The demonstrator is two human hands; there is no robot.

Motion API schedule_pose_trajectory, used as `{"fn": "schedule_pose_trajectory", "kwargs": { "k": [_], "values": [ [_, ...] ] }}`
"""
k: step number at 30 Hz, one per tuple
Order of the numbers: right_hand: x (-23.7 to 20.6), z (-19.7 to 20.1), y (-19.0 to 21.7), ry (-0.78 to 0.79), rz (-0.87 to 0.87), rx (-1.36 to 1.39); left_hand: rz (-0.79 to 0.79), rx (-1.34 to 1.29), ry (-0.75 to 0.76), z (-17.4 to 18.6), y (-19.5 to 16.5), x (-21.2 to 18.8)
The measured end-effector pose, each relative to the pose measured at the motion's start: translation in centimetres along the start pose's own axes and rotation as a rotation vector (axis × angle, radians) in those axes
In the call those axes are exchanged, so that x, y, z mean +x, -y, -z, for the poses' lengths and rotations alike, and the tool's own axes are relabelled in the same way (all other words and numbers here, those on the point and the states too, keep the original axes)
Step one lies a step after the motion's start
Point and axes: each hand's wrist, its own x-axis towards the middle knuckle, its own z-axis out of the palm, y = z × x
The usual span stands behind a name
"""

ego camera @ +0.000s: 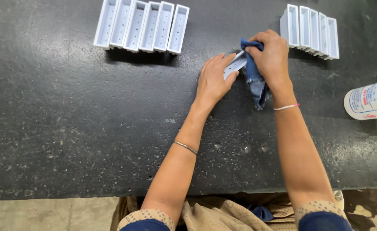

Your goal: The person wipes white plastic trays one at a time with a blue cloth at a work table, then places each cleaned tray into rows on the table. Near the end they adjust and align the finished rows of trays.

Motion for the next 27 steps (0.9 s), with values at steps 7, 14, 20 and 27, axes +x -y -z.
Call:
{"fn": "schedule_pose_trajectory", "kwargs": {
  "k": [7,14,20,27],
  "values": [
    [-0.3,0.2,-0.5,0.013,-0.046,-0.009,0.049,-0.005,0.040,0.0,0.0,0.1],
    [-0.8,-0.2,-0.2,-0.046,-0.027,0.000,-0.004,0.032,0.009,-0.3,-0.3,-0.2],
    [-4.5,3.2,-1.8,-0.009,-0.166,0.036,-0.015,0.053,0.001,-0.1,-0.5,-0.2],
    [-9.5,3.6,-7.1,-0.272,-0.497,0.645,-0.017,0.163,-0.010,-0.9,-1.0,0.0]
  ]
}}
